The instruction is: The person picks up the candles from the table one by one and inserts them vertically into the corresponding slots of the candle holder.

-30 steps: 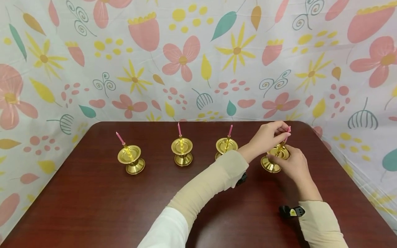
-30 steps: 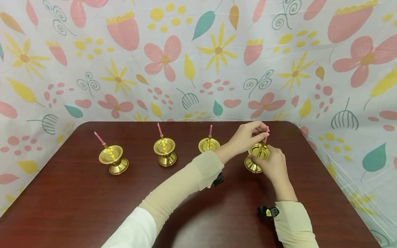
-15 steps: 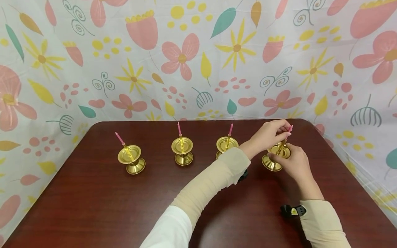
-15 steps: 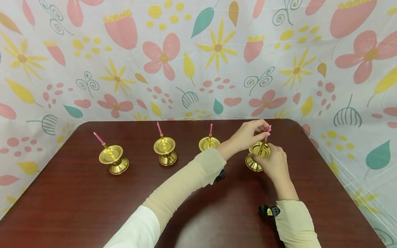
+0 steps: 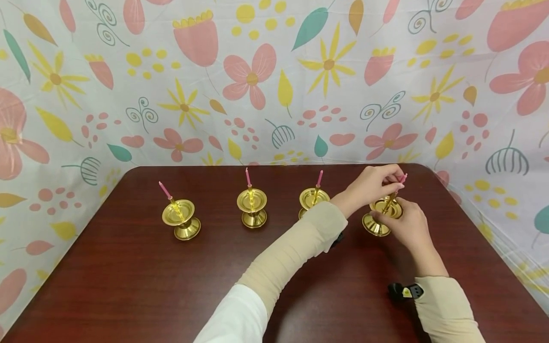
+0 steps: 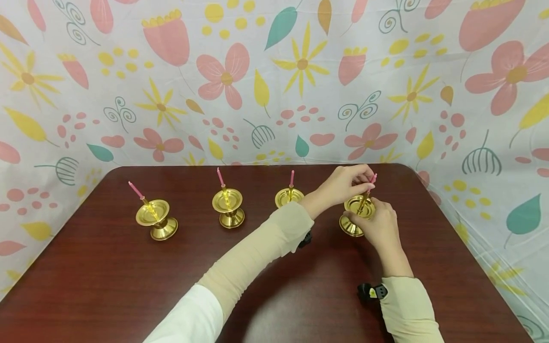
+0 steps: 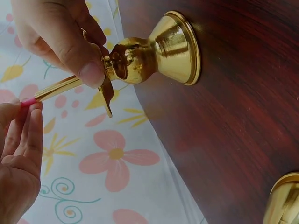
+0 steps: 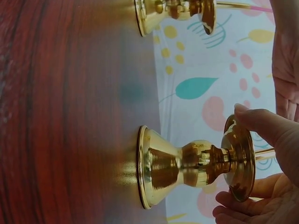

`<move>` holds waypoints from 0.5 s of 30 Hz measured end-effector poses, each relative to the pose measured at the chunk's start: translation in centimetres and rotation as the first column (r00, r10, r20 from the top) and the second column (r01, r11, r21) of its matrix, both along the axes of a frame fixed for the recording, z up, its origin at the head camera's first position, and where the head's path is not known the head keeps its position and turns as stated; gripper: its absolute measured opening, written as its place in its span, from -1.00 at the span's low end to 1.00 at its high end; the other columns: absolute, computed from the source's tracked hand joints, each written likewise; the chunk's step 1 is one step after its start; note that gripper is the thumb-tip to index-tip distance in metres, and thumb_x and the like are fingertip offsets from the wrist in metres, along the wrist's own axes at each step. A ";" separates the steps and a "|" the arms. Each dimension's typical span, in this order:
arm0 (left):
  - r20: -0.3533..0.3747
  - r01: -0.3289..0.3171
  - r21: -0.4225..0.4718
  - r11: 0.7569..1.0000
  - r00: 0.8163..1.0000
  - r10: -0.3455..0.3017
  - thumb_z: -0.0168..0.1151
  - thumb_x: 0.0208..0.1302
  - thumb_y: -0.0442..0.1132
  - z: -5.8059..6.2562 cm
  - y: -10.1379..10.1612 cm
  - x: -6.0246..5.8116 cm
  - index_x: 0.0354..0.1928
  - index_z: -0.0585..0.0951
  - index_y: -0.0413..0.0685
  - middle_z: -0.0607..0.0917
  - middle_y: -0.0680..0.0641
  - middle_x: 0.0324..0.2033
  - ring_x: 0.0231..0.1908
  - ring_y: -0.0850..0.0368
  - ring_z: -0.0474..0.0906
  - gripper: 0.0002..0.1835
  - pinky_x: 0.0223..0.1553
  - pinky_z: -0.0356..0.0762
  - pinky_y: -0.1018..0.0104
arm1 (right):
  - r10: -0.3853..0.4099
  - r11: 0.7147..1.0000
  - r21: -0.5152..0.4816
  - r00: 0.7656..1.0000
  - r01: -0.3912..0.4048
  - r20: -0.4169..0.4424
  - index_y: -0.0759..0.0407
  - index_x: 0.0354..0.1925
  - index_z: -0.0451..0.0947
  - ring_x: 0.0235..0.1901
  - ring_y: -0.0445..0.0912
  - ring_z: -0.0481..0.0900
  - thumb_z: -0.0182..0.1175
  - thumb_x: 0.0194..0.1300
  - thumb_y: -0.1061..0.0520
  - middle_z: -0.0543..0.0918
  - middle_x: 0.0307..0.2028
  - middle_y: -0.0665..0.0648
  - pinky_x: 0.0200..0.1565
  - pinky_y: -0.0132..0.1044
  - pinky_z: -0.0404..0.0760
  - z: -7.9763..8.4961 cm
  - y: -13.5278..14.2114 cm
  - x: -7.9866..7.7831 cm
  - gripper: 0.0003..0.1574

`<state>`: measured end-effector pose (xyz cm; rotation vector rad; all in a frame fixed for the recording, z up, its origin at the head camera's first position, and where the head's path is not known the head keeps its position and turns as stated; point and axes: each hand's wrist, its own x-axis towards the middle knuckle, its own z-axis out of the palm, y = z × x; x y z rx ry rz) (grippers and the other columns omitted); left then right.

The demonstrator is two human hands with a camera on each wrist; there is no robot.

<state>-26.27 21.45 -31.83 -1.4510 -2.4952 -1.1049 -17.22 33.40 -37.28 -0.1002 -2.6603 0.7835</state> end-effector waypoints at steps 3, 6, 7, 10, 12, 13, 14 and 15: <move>0.000 -0.013 0.008 1.000 1.000 0.013 0.20 0.31 -0.16 -0.2 -0.2 0.0 -0.09 0.56 -0.04 0.71 0.10 -0.21 -0.20 0.43 0.58 -0.81 -0.13 0.33 0.79 | 0.001 1.000 -0.002 1.000 -0.001 0.010 0.37 -0.32 0.51 -0.55 -0.04 0.32 0.34 0.12 -0.06 0.45 -0.59 0.15 -0.54 -0.23 0.25 0.0 -0.1 0.0 -0.51; -0.005 -0.026 0.020 0.999 1.000 0.026 0.20 0.31 -0.16 -0.5 -0.3 0.2 -0.09 0.57 -0.03 0.71 0.10 -0.22 -0.21 0.45 0.57 -0.81 -0.14 0.33 0.80 | 0.000 1.000 -0.007 1.000 0.000 0.027 0.41 -0.23 0.53 -0.52 -0.02 0.34 0.33 0.13 -0.07 0.47 -0.56 0.16 -0.51 -0.23 0.27 -0.1 -0.2 0.0 -0.46; -0.012 -0.030 0.026 0.999 0.999 0.030 0.20 0.31 -0.16 -0.6 -0.3 0.3 -0.09 0.57 -0.03 0.72 0.10 -0.23 -0.22 0.45 0.57 -0.81 -0.15 0.33 0.80 | 0.000 1.000 -0.009 1.000 0.001 0.031 0.41 -0.21 0.53 -0.50 -0.01 0.36 0.33 0.13 -0.07 0.49 -0.55 0.17 -0.49 -0.23 0.28 -0.1 -0.2 0.0 -0.45; -0.033 -0.040 0.056 0.998 0.999 0.042 0.20 0.31 -0.17 -0.9 -0.4 0.6 -0.11 0.57 -0.04 0.72 0.10 -0.25 -0.23 0.45 0.58 -0.82 -0.15 0.32 0.80 | -0.005 1.000 -0.009 0.999 0.005 0.032 0.41 -0.18 0.53 -0.48 0.00 0.37 0.33 0.14 -0.07 0.52 -0.53 0.18 -0.47 -0.23 0.30 -0.1 -0.3 0.0 -0.45; -0.042 -0.050 0.083 0.995 0.998 0.053 0.21 0.30 -0.18 -1.1 -0.4 0.8 -0.12 0.57 -0.05 0.72 0.10 -0.26 -0.24 0.44 0.58 -0.83 -0.16 0.33 0.80 | -0.006 1.000 -0.008 1.000 0.006 0.024 0.40 -0.21 0.54 -0.49 -0.01 0.38 0.33 0.13 -0.06 0.54 -0.52 0.19 -0.48 -0.22 0.31 0.0 -0.2 0.0 -0.48; -0.044 -0.055 0.092 0.994 0.997 0.059 0.21 0.30 -0.18 -1.2 -0.4 0.8 -0.13 0.57 -0.05 0.72 0.10 -0.27 -0.24 0.45 0.58 -0.84 -0.16 0.32 0.81 | -0.005 1.000 -0.005 1.000 0.005 0.022 0.39 -0.23 0.53 -0.50 -0.01 0.38 0.33 0.13 -0.06 0.54 -0.53 0.19 -0.49 -0.22 0.31 0.0 -0.2 0.0 -0.49; -0.044 -0.057 0.101 0.993 0.997 0.062 0.21 0.30 -0.19 -1.2 -0.4 0.9 -0.14 0.57 -0.05 0.72 0.10 -0.27 -0.25 0.45 0.58 -0.85 -0.17 0.33 0.81 | -0.004 1.000 -0.004 1.000 0.005 0.019 0.39 -0.24 0.53 -0.51 -0.01 0.38 0.34 0.13 -0.05 0.54 -0.53 0.19 -0.49 -0.22 0.31 0.0 -0.1 0.0 -0.50; -0.045 -0.060 0.105 0.993 0.997 0.065 0.21 0.30 -0.19 -1.3 -0.4 0.9 -0.15 0.57 -0.05 0.71 0.10 -0.27 -0.25 0.45 0.59 -0.86 -0.17 0.33 0.81 | -0.003 1.000 -0.002 1.000 0.003 0.015 0.39 -0.24 0.53 -0.51 -0.02 0.38 0.34 0.12 -0.04 0.55 -0.53 0.20 -0.50 -0.22 0.31 0.0 -0.1 0.0 -0.50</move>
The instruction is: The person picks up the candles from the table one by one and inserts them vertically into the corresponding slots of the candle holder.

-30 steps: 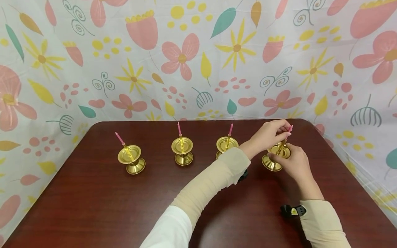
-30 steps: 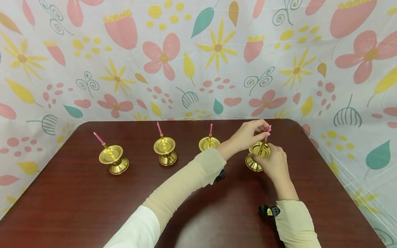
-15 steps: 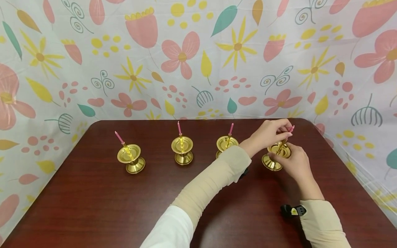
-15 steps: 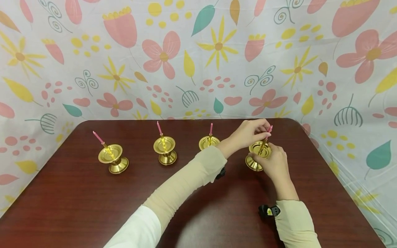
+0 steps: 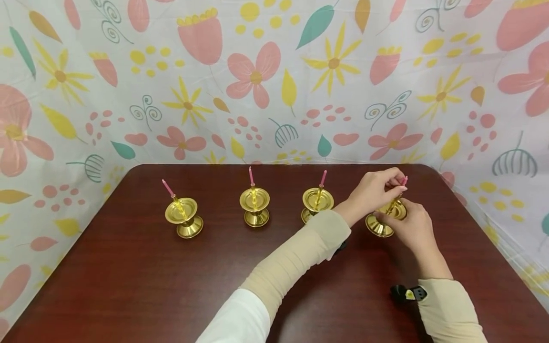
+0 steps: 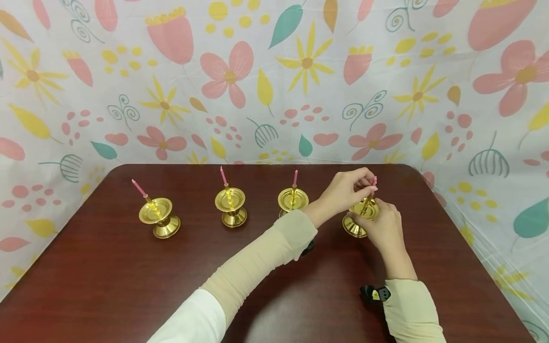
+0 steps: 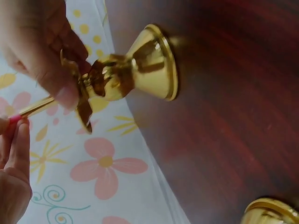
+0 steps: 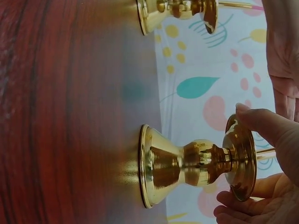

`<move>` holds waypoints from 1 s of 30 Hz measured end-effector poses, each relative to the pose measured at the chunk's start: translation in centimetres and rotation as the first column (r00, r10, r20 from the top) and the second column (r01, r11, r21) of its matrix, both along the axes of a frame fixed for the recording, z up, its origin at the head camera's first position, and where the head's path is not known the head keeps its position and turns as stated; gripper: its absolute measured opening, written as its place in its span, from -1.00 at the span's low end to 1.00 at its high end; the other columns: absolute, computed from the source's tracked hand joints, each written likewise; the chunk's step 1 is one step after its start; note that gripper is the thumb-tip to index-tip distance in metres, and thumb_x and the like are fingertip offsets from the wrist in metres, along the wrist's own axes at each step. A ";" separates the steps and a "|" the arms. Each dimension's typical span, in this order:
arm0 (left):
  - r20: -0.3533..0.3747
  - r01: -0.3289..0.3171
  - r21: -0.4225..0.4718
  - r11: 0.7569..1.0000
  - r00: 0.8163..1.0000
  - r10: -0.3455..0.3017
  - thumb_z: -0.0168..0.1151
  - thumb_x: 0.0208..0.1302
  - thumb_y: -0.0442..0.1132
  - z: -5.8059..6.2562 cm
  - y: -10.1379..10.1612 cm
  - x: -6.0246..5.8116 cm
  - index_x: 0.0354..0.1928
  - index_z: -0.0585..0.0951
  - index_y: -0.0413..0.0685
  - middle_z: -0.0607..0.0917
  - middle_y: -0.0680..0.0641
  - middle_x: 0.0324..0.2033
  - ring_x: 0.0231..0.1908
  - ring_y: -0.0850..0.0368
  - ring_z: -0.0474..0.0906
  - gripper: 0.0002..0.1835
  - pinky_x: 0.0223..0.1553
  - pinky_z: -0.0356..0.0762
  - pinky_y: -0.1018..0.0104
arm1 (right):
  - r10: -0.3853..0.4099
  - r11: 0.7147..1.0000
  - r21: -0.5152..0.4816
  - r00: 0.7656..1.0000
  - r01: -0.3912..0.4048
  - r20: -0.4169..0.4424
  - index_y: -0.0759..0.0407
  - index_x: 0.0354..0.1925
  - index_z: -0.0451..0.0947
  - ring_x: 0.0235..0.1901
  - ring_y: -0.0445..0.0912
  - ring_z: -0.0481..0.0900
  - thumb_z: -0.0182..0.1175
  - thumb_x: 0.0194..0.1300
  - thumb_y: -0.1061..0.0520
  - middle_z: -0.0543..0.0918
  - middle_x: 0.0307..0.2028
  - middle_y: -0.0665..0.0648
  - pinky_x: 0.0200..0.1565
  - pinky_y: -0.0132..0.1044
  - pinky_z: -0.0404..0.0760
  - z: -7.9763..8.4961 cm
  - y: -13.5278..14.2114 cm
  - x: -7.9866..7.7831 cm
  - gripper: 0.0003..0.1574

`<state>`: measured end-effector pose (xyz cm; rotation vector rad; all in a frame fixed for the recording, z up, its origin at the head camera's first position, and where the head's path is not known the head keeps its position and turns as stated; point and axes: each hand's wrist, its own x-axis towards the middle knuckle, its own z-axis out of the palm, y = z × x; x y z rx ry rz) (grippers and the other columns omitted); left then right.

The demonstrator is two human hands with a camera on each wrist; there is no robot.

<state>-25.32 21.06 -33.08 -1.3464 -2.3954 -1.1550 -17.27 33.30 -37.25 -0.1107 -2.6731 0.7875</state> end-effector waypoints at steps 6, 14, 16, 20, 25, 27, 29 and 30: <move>-0.014 -0.002 -0.078 0.997 1.000 0.001 0.18 0.32 -0.18 0.5 0.3 -0.2 -0.12 0.56 -0.03 0.71 0.13 -0.25 -0.20 0.45 0.58 -0.85 -0.16 0.32 0.79 | -0.001 1.000 0.001 1.000 0.001 -0.004 0.39 -0.25 0.52 -0.48 0.01 0.38 0.34 0.13 -0.05 0.54 -0.52 0.22 -0.49 -0.24 0.32 -0.2 0.2 0.0 -0.49; -0.067 0.014 -0.181 0.983 0.997 -0.027 0.16 0.34 -0.16 1.2 0.5 -0.4 -0.08 0.56 -0.01 0.71 0.14 -0.21 -0.14 0.44 0.58 -0.82 -0.11 0.33 0.75 | 0.005 1.000 0.010 1.000 -0.005 -0.005 0.38 -0.27 0.52 -0.50 0.00 0.39 0.35 0.12 -0.05 0.54 -0.53 0.20 -0.49 -0.22 0.30 -0.2 0.1 0.0 -0.50; -0.077 -0.004 -0.191 0.982 0.997 -0.011 0.15 0.35 -0.16 1.3 0.6 -0.2 -0.07 0.56 0.00 0.71 0.16 -0.20 -0.14 0.44 0.58 -0.83 -0.12 0.34 0.75 | -0.001 1.000 0.016 1.000 0.001 -0.006 0.38 -0.28 0.51 -0.49 0.01 0.39 0.35 0.12 -0.05 0.53 -0.53 0.20 -0.48 -0.21 0.30 0.0 0.1 -0.1 -0.50; -0.076 -0.048 -0.195 0.980 0.997 0.034 0.14 0.36 -0.15 1.3 0.7 0.2 -0.05 0.56 0.03 0.70 0.18 -0.19 -0.15 0.45 0.57 -0.82 -0.14 0.33 0.76 | -0.011 1.000 0.019 1.000 0.011 -0.002 0.38 -0.25 0.52 -0.49 0.02 0.41 0.34 0.13 -0.04 0.55 -0.52 0.21 -0.47 -0.21 0.31 0.0 0.2 -0.2 -0.51; -0.031 -0.074 -0.151 0.986 0.997 0.071 0.16 0.34 -0.14 0.8 0.4 0.3 -0.07 0.57 0.04 0.71 0.18 -0.21 -0.16 0.47 0.58 -0.83 -0.16 0.32 0.78 | -0.005 1.000 0.009 1.000 0.005 0.004 0.40 -0.18 0.53 -0.44 0.07 0.44 0.34 0.12 -0.04 0.58 -0.47 0.28 -0.43 -0.18 0.32 -0.2 0.0 -0.1 -0.46; -0.021 -0.074 -0.138 0.988 0.997 0.072 0.17 0.33 -0.15 0.7 0.4 0.3 -0.09 0.57 0.03 0.71 0.18 -0.23 -0.17 0.47 0.58 -0.84 -0.17 0.32 0.79 | -0.004 1.000 0.008 1.000 0.004 -0.001 0.41 -0.16 0.53 -0.43 0.08 0.45 0.35 0.12 -0.04 0.59 -0.46 0.30 -0.43 -0.17 0.32 -0.2 0.0 -0.1 -0.45; -0.018 -0.070 -0.136 0.988 0.998 0.068 0.17 0.33 -0.14 0.7 0.4 0.2 -0.10 0.57 0.03 0.71 0.18 -0.24 -0.18 0.47 0.57 -0.84 -0.17 0.31 0.79 | -0.005 1.000 0.008 1.000 0.005 -0.003 0.42 -0.17 0.53 -0.42 0.10 0.44 0.35 0.12 -0.04 0.58 -0.46 0.30 -0.42 -0.17 0.32 -0.2 0.0 -0.1 -0.46; -0.019 -0.067 -0.136 0.988 0.998 0.064 0.17 0.33 -0.15 0.8 0.4 0.2 -0.10 0.57 0.03 0.71 0.18 -0.24 -0.18 0.47 0.57 -0.84 -0.18 0.31 0.79 | -0.006 1.000 0.010 1.000 0.006 -0.006 0.41 -0.19 0.53 -0.43 0.09 0.44 0.35 0.12 -0.04 0.57 -0.47 0.29 -0.43 -0.17 0.31 -0.2 0.0 -0.1 -0.47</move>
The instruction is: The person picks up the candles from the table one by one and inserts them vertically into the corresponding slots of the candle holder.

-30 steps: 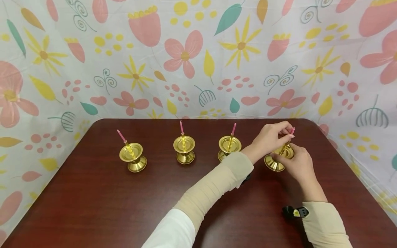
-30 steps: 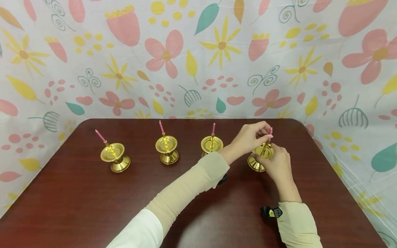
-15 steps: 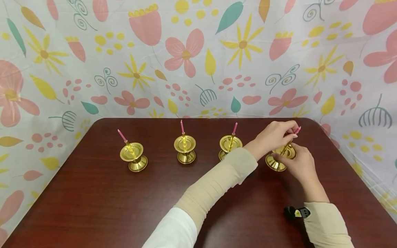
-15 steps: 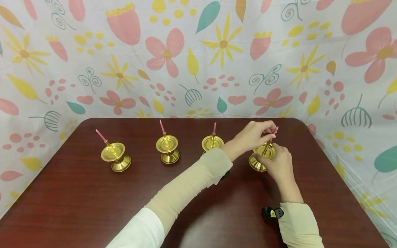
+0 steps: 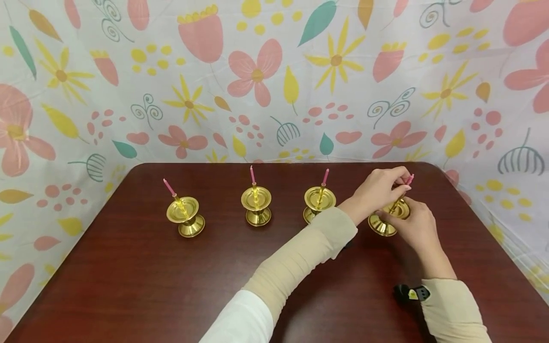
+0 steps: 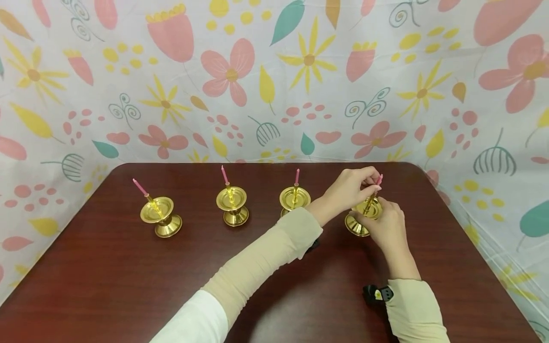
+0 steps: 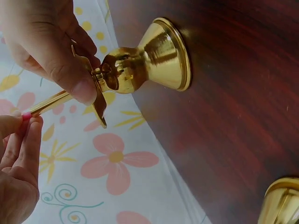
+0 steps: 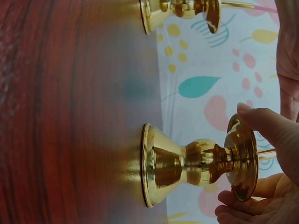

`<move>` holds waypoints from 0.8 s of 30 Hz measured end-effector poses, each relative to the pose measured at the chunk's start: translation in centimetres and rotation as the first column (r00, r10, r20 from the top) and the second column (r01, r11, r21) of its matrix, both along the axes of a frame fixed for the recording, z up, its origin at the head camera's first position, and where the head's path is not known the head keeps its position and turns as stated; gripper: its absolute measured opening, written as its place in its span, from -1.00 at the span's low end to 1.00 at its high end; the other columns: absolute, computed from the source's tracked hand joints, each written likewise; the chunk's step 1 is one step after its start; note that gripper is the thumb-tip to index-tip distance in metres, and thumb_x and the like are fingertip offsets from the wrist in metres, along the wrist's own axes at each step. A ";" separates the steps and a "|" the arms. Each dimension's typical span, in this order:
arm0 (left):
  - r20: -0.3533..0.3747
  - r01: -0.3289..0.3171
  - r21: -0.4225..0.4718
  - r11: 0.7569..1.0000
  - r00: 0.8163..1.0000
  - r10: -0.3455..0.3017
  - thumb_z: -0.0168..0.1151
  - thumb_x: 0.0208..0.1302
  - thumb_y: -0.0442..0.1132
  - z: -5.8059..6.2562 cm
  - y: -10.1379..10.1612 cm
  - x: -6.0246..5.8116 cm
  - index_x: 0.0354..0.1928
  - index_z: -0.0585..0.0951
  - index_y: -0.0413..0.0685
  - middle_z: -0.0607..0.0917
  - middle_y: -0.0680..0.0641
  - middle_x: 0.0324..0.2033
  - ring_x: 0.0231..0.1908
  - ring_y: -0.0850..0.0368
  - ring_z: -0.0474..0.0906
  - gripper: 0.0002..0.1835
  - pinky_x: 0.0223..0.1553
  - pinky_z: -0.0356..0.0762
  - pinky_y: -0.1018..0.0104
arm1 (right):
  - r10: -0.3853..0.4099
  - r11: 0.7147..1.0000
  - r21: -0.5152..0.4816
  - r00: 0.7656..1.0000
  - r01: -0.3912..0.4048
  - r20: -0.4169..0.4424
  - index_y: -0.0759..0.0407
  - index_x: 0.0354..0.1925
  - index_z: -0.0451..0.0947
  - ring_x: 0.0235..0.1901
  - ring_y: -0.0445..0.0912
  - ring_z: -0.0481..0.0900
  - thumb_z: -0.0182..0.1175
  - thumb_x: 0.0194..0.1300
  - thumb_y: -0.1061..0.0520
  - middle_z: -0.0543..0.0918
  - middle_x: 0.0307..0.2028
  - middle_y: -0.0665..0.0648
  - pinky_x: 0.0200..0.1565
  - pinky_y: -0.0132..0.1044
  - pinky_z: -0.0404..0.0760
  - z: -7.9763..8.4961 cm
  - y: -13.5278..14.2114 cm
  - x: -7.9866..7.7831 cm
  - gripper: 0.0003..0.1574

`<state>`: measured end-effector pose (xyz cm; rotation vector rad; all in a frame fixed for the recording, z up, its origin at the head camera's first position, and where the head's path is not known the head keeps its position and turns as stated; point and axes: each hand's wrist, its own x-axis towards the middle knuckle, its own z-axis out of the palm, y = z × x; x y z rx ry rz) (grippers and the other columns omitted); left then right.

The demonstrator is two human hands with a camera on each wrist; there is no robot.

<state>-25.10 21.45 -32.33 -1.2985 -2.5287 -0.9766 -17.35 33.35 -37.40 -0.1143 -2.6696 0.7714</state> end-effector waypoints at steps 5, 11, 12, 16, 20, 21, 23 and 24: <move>-0.011 0.003 -0.020 1.000 1.000 -0.004 0.17 0.34 -0.14 0.1 0.0 -0.1 -0.07 0.57 0.03 0.71 0.18 -0.23 -0.17 0.46 0.57 -0.82 -0.17 0.32 0.78 | 0.005 1.000 0.006 1.000 -0.005 -0.003 0.38 -0.22 0.53 -0.44 0.07 0.42 0.33 0.14 -0.07 0.56 -0.48 0.26 -0.44 -0.20 0.31 0.0 0.0 0.0 -0.48; -0.021 0.007 -0.028 1.000 1.000 -0.008 0.17 0.34 -0.14 0.1 0.0 -0.1 -0.06 0.57 0.02 0.72 0.18 -0.22 -0.16 0.45 0.58 -0.81 -0.16 0.32 0.77 | 0.005 1.000 -0.001 1.000 -0.005 0.003 0.38 -0.21 0.53 -0.46 0.04 0.42 0.35 0.12 -0.07 0.57 -0.49 0.25 -0.47 -0.21 0.32 0.0 -0.1 0.0 -0.47; -0.017 0.009 -0.030 1.000 1.000 -0.010 0.17 0.34 -0.14 0.1 0.0 -0.1 -0.06 0.57 0.03 0.72 0.18 -0.22 -0.16 0.45 0.58 -0.81 -0.16 0.33 0.77 | 0.006 1.000 -0.004 1.000 -0.006 0.002 0.38 -0.21 0.53 -0.46 0.04 0.42 0.35 0.12 -0.06 0.57 -0.49 0.24 -0.46 -0.21 0.32 0.0 -0.1 0.0 -0.47; 0.012 0.008 -0.052 0.999 1.000 -0.008 0.16 0.34 -0.13 0.3 -0.1 0.0 -0.05 0.55 0.05 0.71 0.18 -0.19 -0.13 0.45 0.57 -0.81 -0.13 0.34 0.75 | 0.010 1.000 0.000 1.000 -0.010 -0.003 0.38 -0.22 0.54 -0.48 0.01 0.41 0.35 0.12 -0.04 0.56 -0.51 0.22 -0.46 -0.21 0.31 -0.1 0.0 -0.1 -0.49; 0.038 0.017 -0.060 0.998 0.999 -0.015 0.16 0.34 -0.13 0.3 -0.1 0.0 -0.04 0.53 0.05 0.70 0.18 -0.15 -0.11 0.46 0.57 -0.80 -0.10 0.34 0.75 | 0.012 1.000 0.000 1.000 -0.012 -0.006 0.38 -0.23 0.54 -0.52 -0.05 0.38 0.36 0.12 -0.03 0.56 -0.52 0.21 -0.49 -0.23 0.32 -0.1 0.1 -0.2 -0.51; 0.043 0.022 -0.055 0.998 0.999 -0.019 0.16 0.34 -0.14 0.2 -0.2 -0.1 -0.04 0.53 0.04 0.70 0.17 -0.14 -0.10 0.45 0.57 -0.80 -0.09 0.34 0.75 | 0.013 1.000 -0.001 1.000 -0.013 -0.008 0.38 -0.23 0.54 -0.53 -0.05 0.37 0.36 0.12 -0.03 0.56 -0.52 0.21 -0.50 -0.23 0.32 -0.1 0.0 -0.2 -0.51; 0.055 0.029 -0.040 0.999 0.998 -0.027 0.17 0.33 -0.14 0.0 -0.2 -0.2 -0.04 0.53 0.03 0.70 0.15 -0.12 -0.09 0.45 0.57 -0.79 -0.08 0.34 0.76 | 0.013 1.000 0.002 1.000 -0.013 -0.010 0.39 -0.22 0.53 -0.53 -0.04 0.37 0.36 0.12 -0.03 0.55 -0.53 0.21 -0.50 -0.23 0.32 -0.1 0.0 -0.2 -0.51; 0.064 0.031 -0.033 0.999 0.998 -0.029 0.17 0.33 -0.14 -0.1 -0.2 -0.2 -0.04 0.53 0.02 0.70 0.15 -0.12 -0.08 0.45 0.57 -0.79 -0.08 0.34 0.76 | 0.014 1.000 0.003 1.000 -0.014 -0.009 0.40 -0.20 0.53 -0.51 -0.02 0.38 0.35 0.13 -0.03 0.55 -0.52 0.22 -0.49 -0.22 0.31 -0.1 0.0 -0.2 -0.49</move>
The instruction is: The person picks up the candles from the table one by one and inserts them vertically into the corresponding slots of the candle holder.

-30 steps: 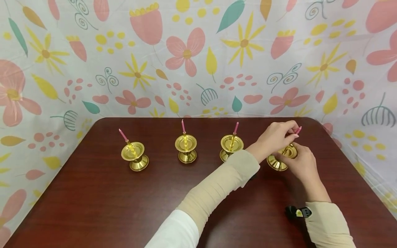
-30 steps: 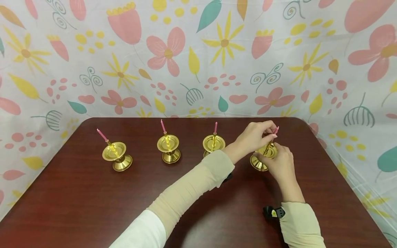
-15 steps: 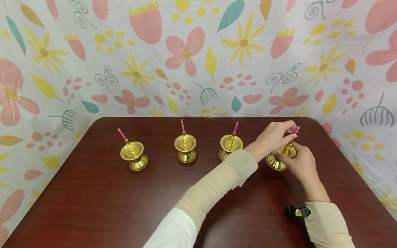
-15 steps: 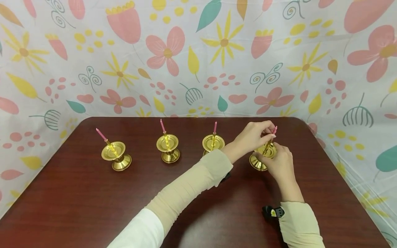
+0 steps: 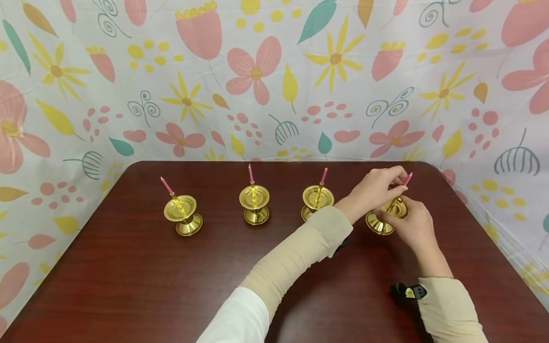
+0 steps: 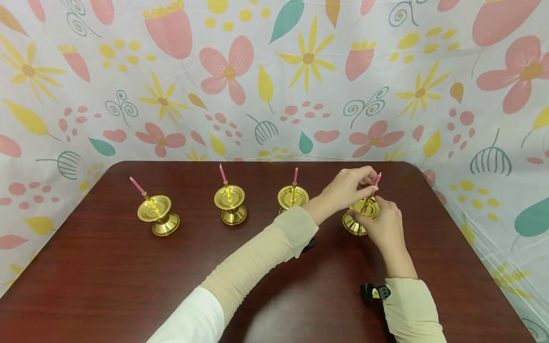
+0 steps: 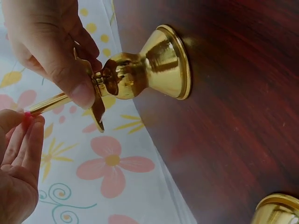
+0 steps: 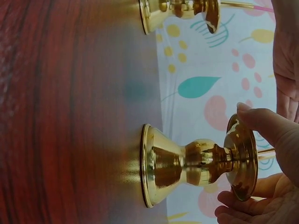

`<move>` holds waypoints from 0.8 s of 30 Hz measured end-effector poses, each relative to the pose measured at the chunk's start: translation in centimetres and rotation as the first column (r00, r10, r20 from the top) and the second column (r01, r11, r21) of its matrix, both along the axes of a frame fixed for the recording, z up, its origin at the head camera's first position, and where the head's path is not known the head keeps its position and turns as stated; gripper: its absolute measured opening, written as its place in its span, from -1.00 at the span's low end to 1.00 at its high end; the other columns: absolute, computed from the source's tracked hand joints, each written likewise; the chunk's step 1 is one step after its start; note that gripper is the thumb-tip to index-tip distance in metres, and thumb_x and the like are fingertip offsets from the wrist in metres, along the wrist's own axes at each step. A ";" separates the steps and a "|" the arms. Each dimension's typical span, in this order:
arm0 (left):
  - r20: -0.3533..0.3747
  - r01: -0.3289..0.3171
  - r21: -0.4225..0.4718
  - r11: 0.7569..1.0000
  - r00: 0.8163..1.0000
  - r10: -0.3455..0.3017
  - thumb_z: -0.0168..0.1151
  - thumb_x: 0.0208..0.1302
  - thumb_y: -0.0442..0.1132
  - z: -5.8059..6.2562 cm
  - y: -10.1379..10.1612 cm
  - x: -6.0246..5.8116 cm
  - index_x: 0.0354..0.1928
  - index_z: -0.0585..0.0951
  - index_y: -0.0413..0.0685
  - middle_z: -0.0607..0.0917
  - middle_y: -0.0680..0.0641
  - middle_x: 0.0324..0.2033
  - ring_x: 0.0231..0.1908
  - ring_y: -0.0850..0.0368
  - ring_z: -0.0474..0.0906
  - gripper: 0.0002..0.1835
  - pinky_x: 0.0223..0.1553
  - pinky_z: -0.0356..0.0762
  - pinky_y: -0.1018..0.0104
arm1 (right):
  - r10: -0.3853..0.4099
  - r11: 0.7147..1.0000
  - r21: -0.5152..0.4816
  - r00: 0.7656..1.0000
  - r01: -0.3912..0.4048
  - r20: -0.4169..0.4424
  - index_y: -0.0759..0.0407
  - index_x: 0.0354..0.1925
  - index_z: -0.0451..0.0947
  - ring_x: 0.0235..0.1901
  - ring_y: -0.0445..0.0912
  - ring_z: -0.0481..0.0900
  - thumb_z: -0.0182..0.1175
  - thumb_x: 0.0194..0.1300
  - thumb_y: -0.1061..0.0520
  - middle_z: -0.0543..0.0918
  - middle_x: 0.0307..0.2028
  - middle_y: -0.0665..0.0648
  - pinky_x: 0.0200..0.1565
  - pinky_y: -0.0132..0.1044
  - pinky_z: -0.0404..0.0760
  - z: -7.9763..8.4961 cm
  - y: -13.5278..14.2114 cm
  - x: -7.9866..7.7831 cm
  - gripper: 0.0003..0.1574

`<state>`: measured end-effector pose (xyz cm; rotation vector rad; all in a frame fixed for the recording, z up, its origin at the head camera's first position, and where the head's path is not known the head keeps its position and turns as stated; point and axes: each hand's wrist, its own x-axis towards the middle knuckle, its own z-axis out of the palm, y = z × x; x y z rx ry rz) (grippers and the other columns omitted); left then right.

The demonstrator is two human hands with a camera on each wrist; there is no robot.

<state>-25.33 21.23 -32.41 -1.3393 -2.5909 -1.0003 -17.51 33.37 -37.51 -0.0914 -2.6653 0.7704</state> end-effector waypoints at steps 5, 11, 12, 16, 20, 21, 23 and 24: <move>0.020 -0.004 -0.002 1.000 1.000 0.004 0.18 0.32 -0.10 -0.5 -0.1 -0.1 -0.04 0.53 0.03 0.70 0.15 -0.11 -0.08 0.45 0.57 -0.77 -0.09 0.35 0.76 | -0.006 1.000 0.008 1.000 0.006 0.006 0.44 -0.07 0.51 -0.39 0.15 0.43 0.33 0.14 -0.05 0.56 -0.45 0.32 -0.40 -0.11 0.31 0.0 0.0 0.1 -0.39; 0.011 -0.002 -0.005 1.000 1.000 0.002 0.16 0.33 -0.09 -0.8 -0.2 -0.3 -0.05 0.53 0.01 0.70 0.13 -0.11 -0.07 0.41 0.59 -0.77 -0.12 0.37 0.74 | -0.009 1.000 0.003 1.000 0.009 0.017 0.48 0.05 0.46 -0.24 0.29 0.44 0.31 0.16 -0.08 0.56 -0.27 0.47 -0.30 0.04 0.33 0.0 -0.1 0.3 -0.28; 0.012 -0.001 -0.003 1.000 1.000 0.001 0.16 0.33 -0.09 -0.9 -0.2 -0.3 -0.06 0.53 0.01 0.70 0.13 -0.12 -0.08 0.40 0.59 -0.77 -0.12 0.37 0.74 | -0.008 1.000 0.004 1.000 0.008 0.012 0.47 0.03 0.47 -0.26 0.27 0.44 0.31 0.15 -0.07 0.56 -0.29 0.45 -0.32 0.01 0.32 0.0 -0.1 0.3 -0.30; 0.008 0.006 0.007 1.000 1.000 -0.006 0.16 0.32 -0.08 -0.9 -0.2 -0.3 -0.12 0.53 0.01 0.70 0.14 -0.15 -0.10 0.42 0.59 -0.81 -0.14 0.36 0.76 | -0.006 1.000 0.009 1.000 0.006 -0.002 0.47 0.00 0.49 -0.31 0.24 0.45 0.32 0.14 -0.06 0.56 -0.35 0.42 -0.36 -0.07 0.29 0.0 -0.1 0.3 -0.32; -0.006 0.011 0.013 1.000 1.000 -0.011 0.15 0.33 -0.08 -0.9 -0.2 -0.3 -0.18 0.51 0.03 0.69 0.17 -0.21 -0.14 0.46 0.57 -0.85 -0.19 0.34 0.75 | -0.012 1.000 0.009 1.000 0.012 0.007 0.51 0.03 0.46 -0.28 0.27 0.46 0.32 0.14 -0.07 0.57 -0.30 0.46 -0.33 -0.03 0.31 0.1 -0.1 0.3 -0.26; -0.009 0.012 0.011 1.000 1.000 -0.012 0.14 0.34 -0.07 -0.9 -0.2 -0.2 -0.19 0.51 0.04 0.69 0.18 -0.22 -0.16 0.47 0.57 -0.85 -0.20 0.34 0.75 | -0.013 1.000 0.009 1.000 0.013 0.009 0.52 0.05 0.45 -0.28 0.27 0.46 0.32 0.14 -0.07 0.57 -0.29 0.46 -0.33 -0.03 0.31 0.1 -0.2 0.3 -0.25; -0.011 0.010 -0.002 1.000 1.000 -0.010 0.12 0.35 -0.06 -0.8 -0.2 -0.2 -0.20 0.52 0.06 0.68 0.19 -0.25 -0.22 0.48 0.54 -0.85 -0.24 0.33 0.73 | -0.015 1.000 0.009 1.000 0.015 0.011 0.53 0.05 0.44 -0.30 0.26 0.45 0.32 0.14 -0.07 0.56 -0.32 0.45 -0.34 -0.04 0.30 0.0 -0.2 0.3 -0.24; -0.008 0.007 -0.011 1.000 1.000 -0.007 0.11 0.36 -0.05 -0.7 -0.2 -0.2 -0.20 0.52 0.07 0.67 0.21 -0.26 -0.26 0.49 0.53 -0.85 -0.26 0.32 0.73 | -0.016 1.000 0.009 1.000 0.016 0.010 0.52 0.05 0.45 -0.32 0.24 0.44 0.32 0.14 -0.07 0.56 -0.35 0.43 -0.36 -0.06 0.29 0.0 -0.2 0.3 -0.25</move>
